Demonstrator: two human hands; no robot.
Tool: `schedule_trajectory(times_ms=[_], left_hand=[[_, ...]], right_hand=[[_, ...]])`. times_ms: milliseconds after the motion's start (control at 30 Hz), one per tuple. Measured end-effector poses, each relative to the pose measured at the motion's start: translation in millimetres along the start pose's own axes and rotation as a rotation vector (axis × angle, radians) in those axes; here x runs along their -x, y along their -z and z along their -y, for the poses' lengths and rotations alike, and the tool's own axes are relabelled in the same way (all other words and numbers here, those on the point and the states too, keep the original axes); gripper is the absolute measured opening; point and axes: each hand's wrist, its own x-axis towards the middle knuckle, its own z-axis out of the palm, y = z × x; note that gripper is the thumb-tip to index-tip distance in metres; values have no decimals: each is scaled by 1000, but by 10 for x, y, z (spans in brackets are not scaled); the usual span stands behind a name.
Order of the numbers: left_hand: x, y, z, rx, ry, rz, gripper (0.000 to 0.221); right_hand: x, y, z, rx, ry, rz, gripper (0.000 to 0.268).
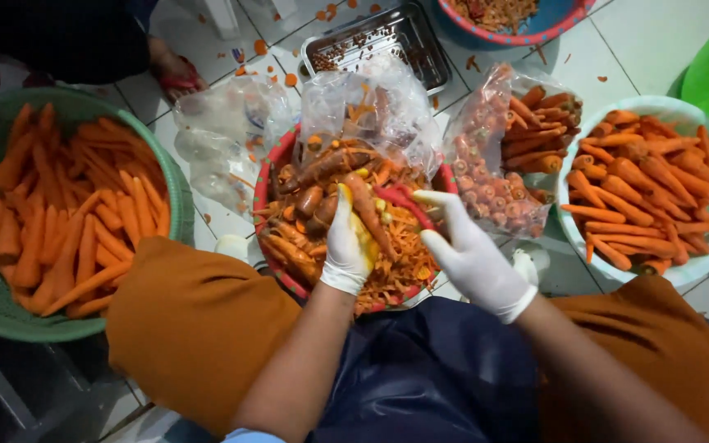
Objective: Peeling carrots using a manual peeler while sitting on the floor surrounded by baskets of carrots.
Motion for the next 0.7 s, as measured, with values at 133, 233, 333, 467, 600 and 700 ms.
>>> schedule_trajectory(times_ms=[133,233,333,467,600,700], left_hand=[[-284,377,290,258,56,-157,41],[-297,425,343,376,40,-197,35],[-134,182,170,404,72,-193,34],[-116,134,23,460,151,-126,48],[-262,438,230,505,68,-123,53],[-174,264,-31,496,-73,-208,39]], right_hand=[[-67,-101,100,200,-35,-22,44],[-112,-151,189,242,-47,-33,41],[-149,-203,178,268,-11,-24,39],[-194,-287,46,315,52,-4,39],[-145,-278,-29,433,112,-1,36],[-54,-230,-41,580,116,53,28]])
